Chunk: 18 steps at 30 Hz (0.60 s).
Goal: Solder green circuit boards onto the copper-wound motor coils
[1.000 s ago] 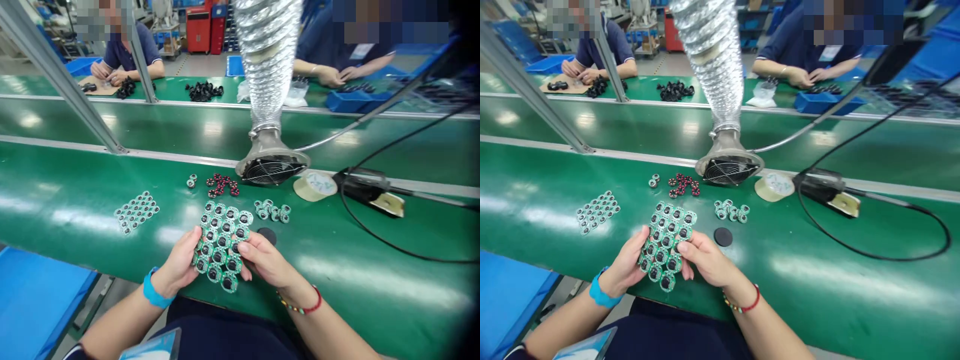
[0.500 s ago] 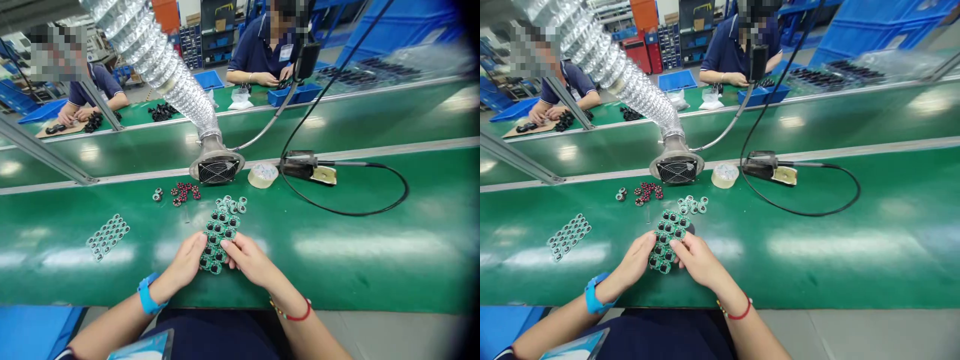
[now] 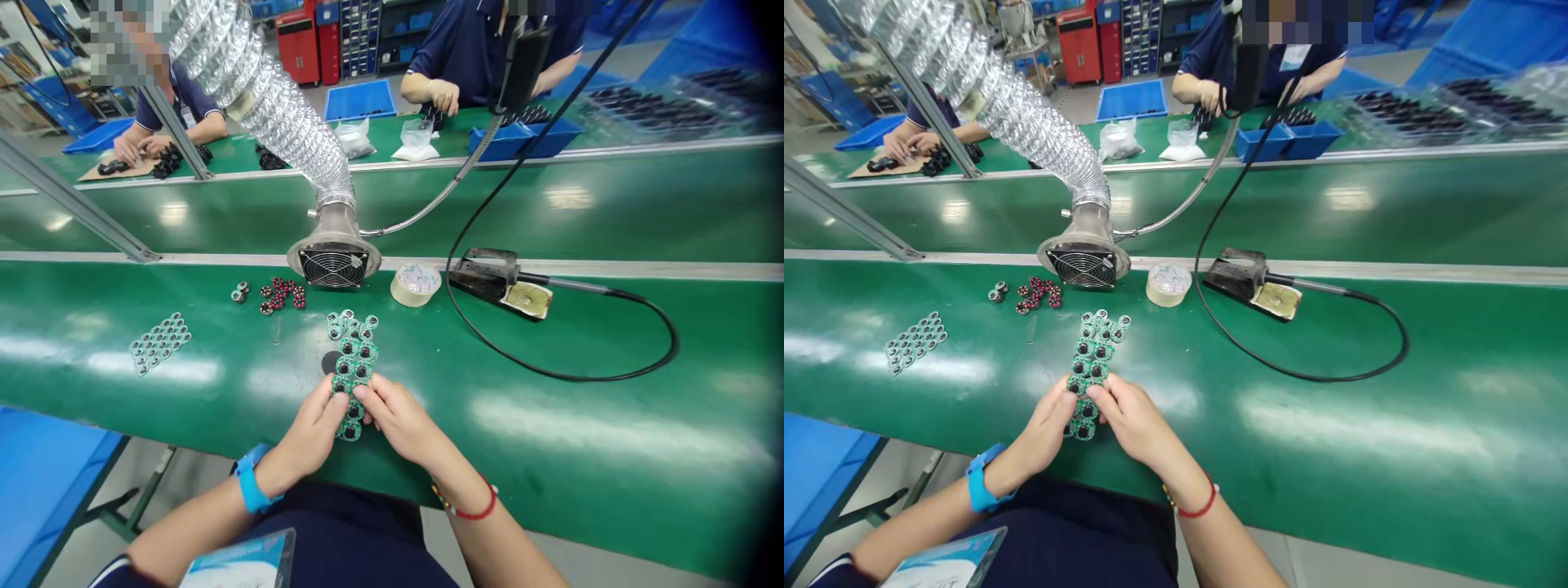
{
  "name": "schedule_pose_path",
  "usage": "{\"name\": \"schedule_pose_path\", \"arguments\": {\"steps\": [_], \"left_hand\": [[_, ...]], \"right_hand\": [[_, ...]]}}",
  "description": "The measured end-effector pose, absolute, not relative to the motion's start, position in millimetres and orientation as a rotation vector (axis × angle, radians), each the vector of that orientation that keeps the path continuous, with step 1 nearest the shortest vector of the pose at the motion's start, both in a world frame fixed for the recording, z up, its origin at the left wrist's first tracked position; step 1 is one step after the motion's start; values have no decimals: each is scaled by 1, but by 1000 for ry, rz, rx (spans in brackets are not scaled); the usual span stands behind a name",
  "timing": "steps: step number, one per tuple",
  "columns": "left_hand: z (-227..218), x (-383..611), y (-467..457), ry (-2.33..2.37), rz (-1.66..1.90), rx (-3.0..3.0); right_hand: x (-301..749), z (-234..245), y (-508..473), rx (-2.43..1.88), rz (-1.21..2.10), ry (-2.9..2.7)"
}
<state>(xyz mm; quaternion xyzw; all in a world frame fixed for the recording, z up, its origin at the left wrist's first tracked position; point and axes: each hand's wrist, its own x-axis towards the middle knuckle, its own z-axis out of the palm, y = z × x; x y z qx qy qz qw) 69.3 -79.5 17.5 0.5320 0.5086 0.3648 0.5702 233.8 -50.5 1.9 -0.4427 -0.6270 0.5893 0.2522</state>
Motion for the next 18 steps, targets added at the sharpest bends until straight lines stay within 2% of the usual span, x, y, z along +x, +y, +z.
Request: {"name": "schedule_pose_path", "arguments": {"steps": [8,18], "left_hand": [[16,71,-83,1253,801,1310],[39,30,-109,1125,707,1004]], "right_hand": [[231,4,-63,-1124,1572,-1684],[186,15,-97,-817,1632,-1653]]}}
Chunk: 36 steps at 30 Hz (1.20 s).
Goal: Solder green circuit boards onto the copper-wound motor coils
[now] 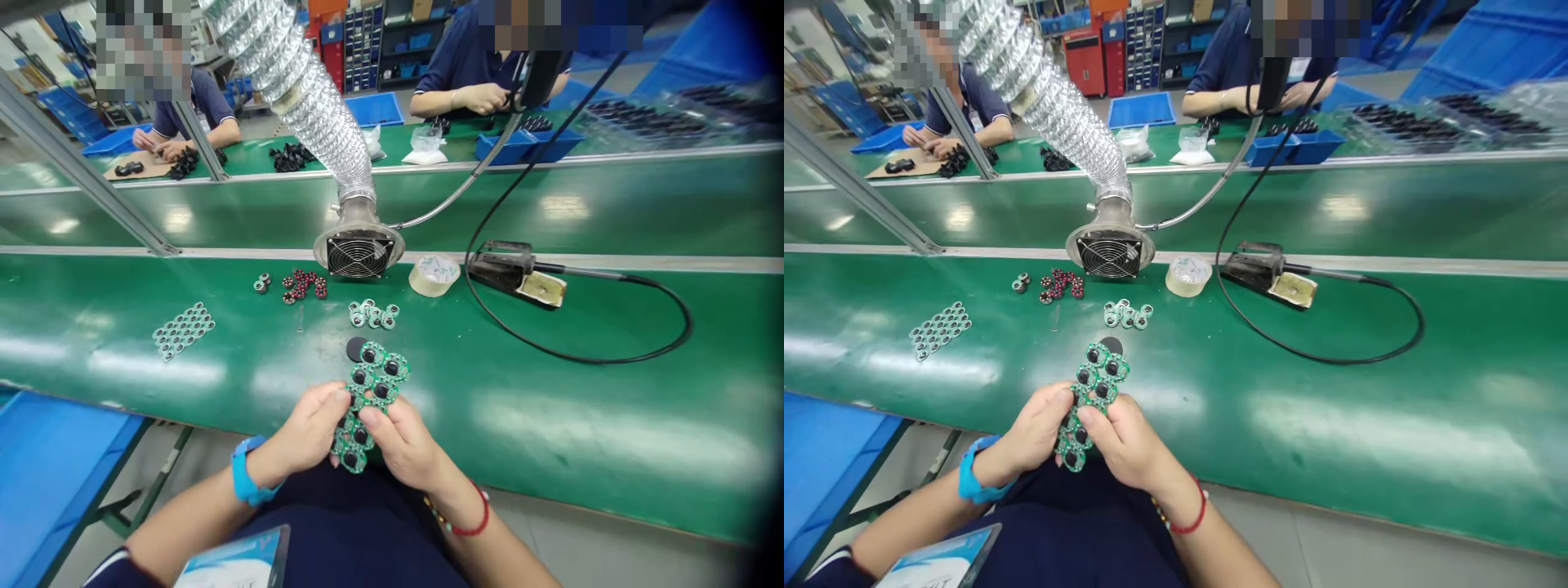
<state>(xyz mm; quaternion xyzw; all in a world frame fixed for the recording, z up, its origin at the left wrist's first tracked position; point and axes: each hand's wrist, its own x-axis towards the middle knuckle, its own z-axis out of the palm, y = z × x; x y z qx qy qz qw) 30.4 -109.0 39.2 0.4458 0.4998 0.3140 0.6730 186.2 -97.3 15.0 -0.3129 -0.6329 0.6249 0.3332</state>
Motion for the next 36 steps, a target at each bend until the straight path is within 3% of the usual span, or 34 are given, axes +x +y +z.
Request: {"name": "schedule_pose_path", "arguments": {"steps": [7,15,24,29,36], "left_hand": [[22,22,-128,949,722,681],[16,0,-114,1031,904,929],[-6,-17,-113,1148,850,999],[-8,-47,-94,1014,678,1074],[22,-74,-64,864,322,917]], "right_hand": [[164,3,-123,-869,1625,-1542],[154,19,-106,-1105,1556,-1637],[128,11,-80,-1555,1189,-1720],[128,13,-55,-1575,1157,-1720],[123,28,-21,-1314,1414,-1745]]}}
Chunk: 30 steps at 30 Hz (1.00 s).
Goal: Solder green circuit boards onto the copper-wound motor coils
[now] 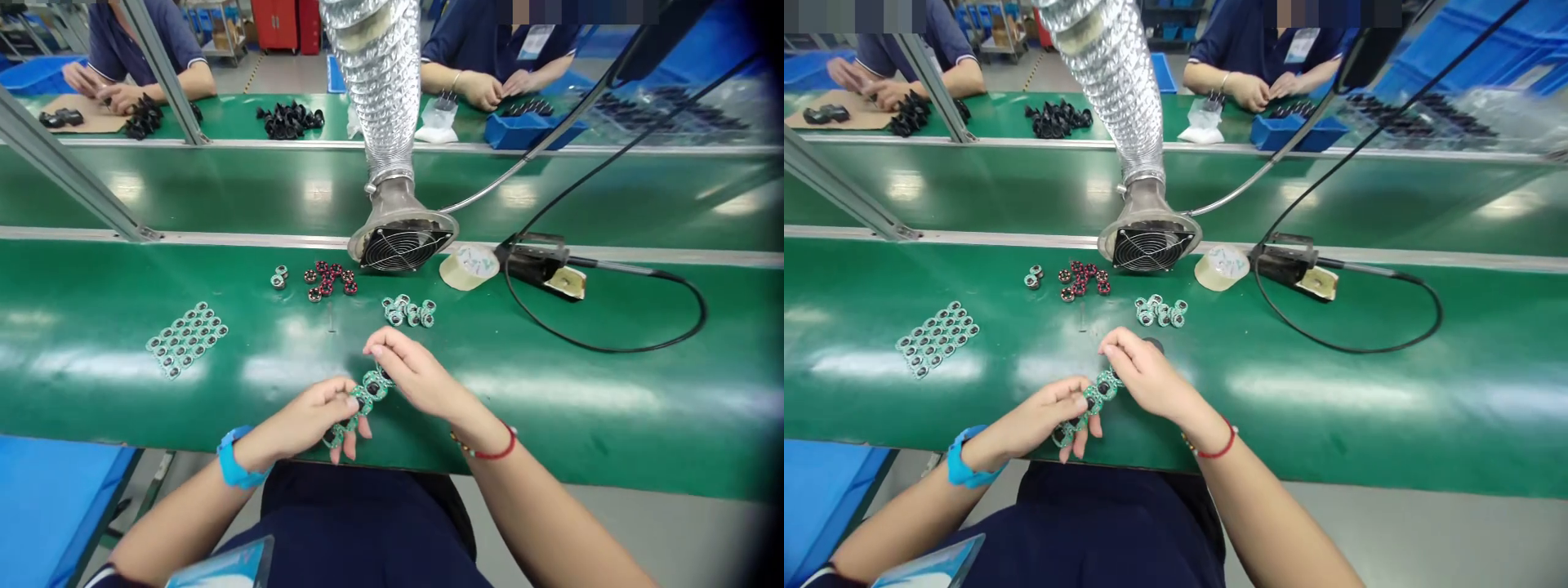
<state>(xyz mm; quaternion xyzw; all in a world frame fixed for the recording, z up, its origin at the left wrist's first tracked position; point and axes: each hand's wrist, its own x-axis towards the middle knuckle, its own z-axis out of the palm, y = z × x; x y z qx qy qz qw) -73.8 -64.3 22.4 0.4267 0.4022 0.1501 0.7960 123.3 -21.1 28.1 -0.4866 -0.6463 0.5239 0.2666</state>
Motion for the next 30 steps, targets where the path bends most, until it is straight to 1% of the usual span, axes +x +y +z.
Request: {"name": "schedule_pose_path", "arguments": {"steps": [4,7,11,14,18,23,27,30], "left_hand": [[40,-73,-56,892,267,1007],[39,-70,-58,804,274,998],[26,-57,-62,706,396,1009],[19,-35,-63,880,374,1086],[18,-4,-59,1079,326,1135],[23,16,-48,836,276,1093],[17,18,-31,730,384,1069],[7,14,-12,770,491,1069]], "right_hand": [[121,28,-27,-1176,1680,-1625],[121,21,-37,-1091,1806,-1467],[128,7,-46,-1116,1764,-1305],[146,2,-47,-1171,1708,-1343],[176,5,-47,-1147,1733,-1463],[198,4,-49,-1137,1771,-1282],[191,4,-43,-1148,1795,-1114],[180,2,-23,-1181,1740,-1060]]}}
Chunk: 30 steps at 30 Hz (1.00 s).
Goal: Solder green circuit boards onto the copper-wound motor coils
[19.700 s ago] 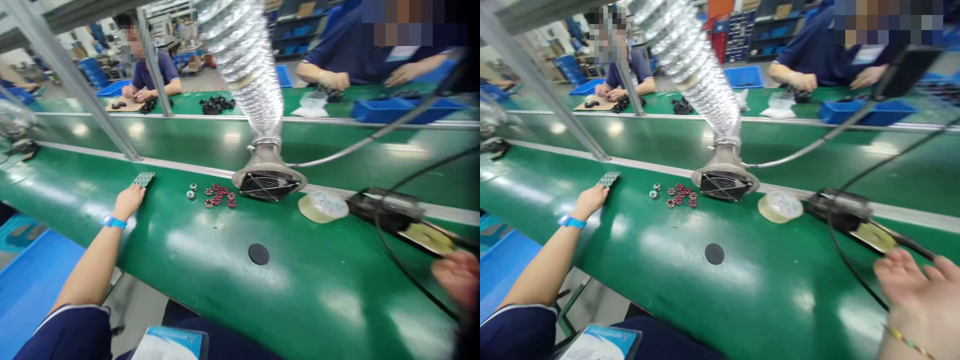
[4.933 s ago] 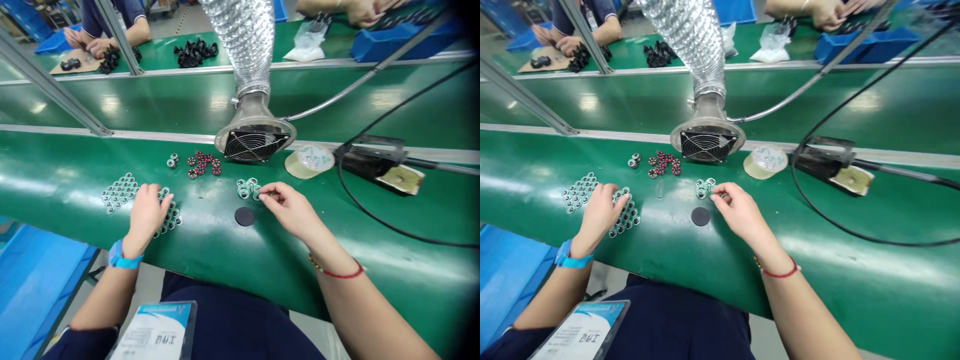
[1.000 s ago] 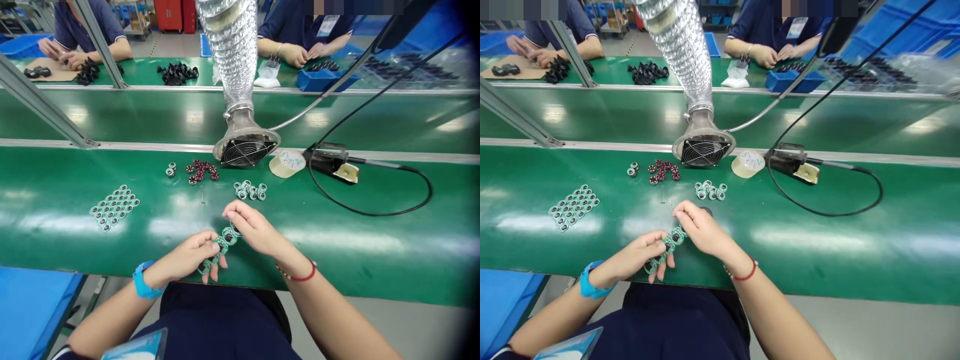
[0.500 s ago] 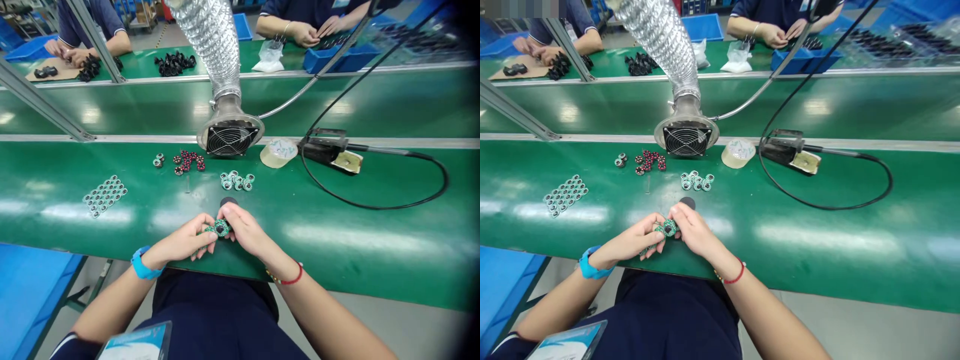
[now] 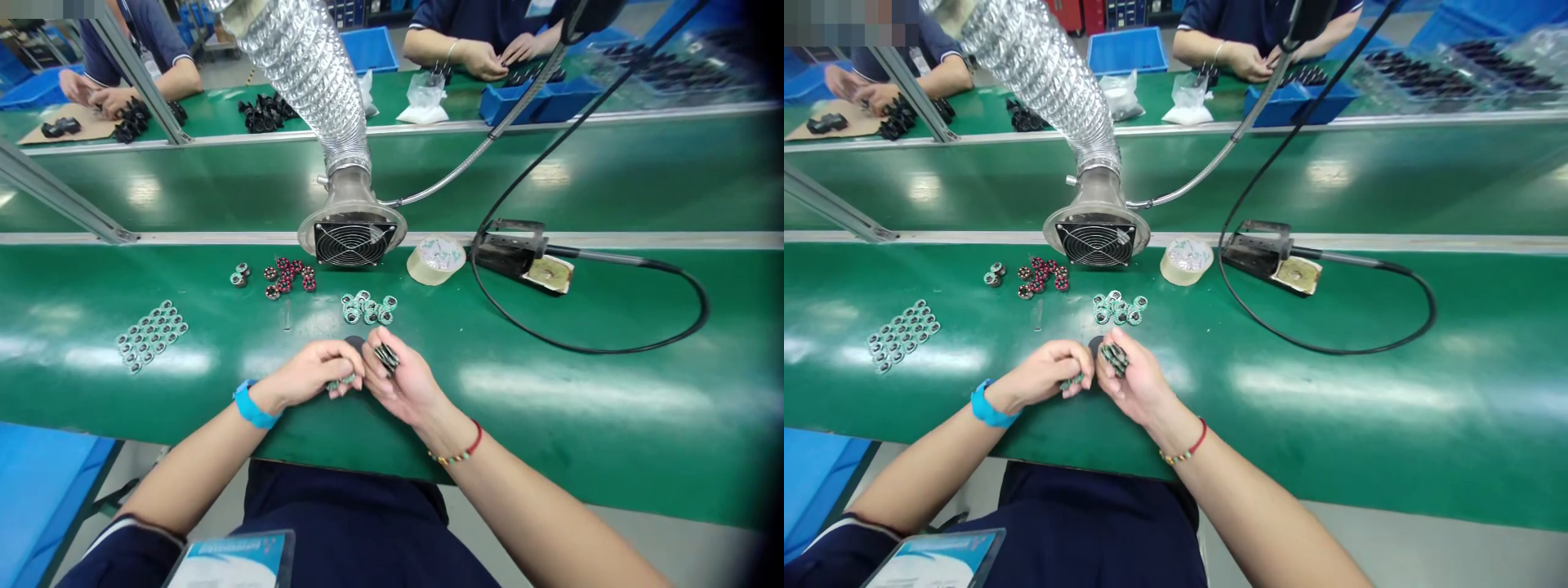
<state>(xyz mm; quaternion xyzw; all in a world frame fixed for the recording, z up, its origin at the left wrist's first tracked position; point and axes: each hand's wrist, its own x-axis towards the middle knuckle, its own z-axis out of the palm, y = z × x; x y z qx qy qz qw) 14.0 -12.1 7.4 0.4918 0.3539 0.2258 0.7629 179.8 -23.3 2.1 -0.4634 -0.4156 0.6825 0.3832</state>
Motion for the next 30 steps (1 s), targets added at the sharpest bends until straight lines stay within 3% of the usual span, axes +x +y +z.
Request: {"name": "schedule_pose_path", "arguments": {"steps": [8,17,22,26,30], "left_hand": [[7,3,25,966,506,1235],[9,-12,5,792,369,1344],[-3,1,-8,766,371,1361],[-1,5,4,902,321,1546],[6,3,35,1192,146,1896]], "right_hand": [[166,-4,22,-1314,1409,-1264],[158,1,-14,-1180,1625,-1387],[152,-11,-35,-1246,1590,-1314],[170,-7,-24,-1400,1364,-1416],[199,-7,6,-1725,912,-1633]]}}
